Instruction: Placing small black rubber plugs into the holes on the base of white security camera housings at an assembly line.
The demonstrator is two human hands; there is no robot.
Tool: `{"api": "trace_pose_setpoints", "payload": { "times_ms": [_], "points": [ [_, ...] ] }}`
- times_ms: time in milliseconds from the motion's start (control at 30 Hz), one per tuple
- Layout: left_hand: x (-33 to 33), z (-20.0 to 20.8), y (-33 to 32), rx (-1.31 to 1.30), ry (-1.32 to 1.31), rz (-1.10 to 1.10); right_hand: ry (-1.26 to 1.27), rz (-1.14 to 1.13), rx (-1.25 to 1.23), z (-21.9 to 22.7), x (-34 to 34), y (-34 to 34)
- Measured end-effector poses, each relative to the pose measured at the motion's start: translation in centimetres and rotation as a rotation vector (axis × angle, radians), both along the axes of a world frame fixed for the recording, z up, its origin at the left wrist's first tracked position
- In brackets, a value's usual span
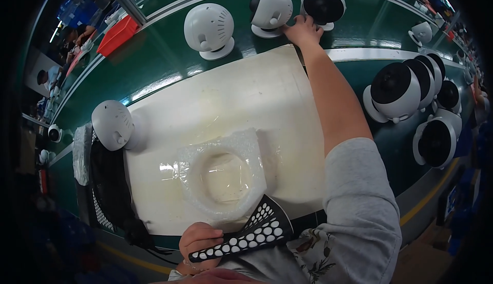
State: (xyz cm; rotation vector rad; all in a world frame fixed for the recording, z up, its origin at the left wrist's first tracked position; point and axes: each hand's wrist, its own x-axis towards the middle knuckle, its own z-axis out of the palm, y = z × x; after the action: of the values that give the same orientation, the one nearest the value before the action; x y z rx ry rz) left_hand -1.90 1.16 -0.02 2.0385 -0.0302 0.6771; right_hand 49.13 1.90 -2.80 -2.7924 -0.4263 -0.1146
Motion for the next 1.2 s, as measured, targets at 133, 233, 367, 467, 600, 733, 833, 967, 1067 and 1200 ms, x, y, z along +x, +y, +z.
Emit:
{"api": "trace_pose_setpoints", "payload": {
  "times_ms": [133, 233, 367, 467, 600, 733, 833, 967, 1067, 1200],
  "points": [
    [0.2, 0.3, 0.0, -0.018, 0.049, -0.004, -0.061, -0.026, -0.073, -0.2, -0.2, -0.2],
    [0.4, 0.6, -0.1, -0.012, 0.072, -0.005, -0.055, -0.052, -0.095, 0.1, -0.1, 0.4],
    [0.7, 0.6, 0.0, 0.008, 0.082, -0.002, -0.055, -0.058, -0.003, -0.4, 2.2, -0.5],
    [0.9, 0.6, 0.0, 0.009, 0.066, 0.001, -0.002, -0.05, 0.048, 0.5, 1.7, -1.3],
    [0.7, 0.7, -0.4, 0.0, 0.05, 0.007, -0.027, -0.109, 0.122, 0.3, 1.4, -4.1],
    [0.9, 0.9, -0.7, 0.022, 0.013, 0.054, -0.03, -0.122, 0.061, 0.9, -0.8, -7.4],
    [0.5, 0.9, -1.0, -0.081, 0.023, 0.099, -0.025, -0.119, 0.032, 1.1, -3.1, -8.8],
    [0.1, 1.1, -1.6, -0.271, 0.031, 0.219, -0.189, -0.084, -0.072, -0.2, -6.0, -10.8],
    [0.0, 1.0, -1.8, -0.22, 0.059, 0.23, -0.197, -0.03, -0.118, -1.5, -7.1, -11.8],
    [0.5, 0.2, -1.6, -0.041, -0.036, 0.095, -0.207, -0.05, 0.042, -1.7, -5.9, -12.3]
  ]
}}
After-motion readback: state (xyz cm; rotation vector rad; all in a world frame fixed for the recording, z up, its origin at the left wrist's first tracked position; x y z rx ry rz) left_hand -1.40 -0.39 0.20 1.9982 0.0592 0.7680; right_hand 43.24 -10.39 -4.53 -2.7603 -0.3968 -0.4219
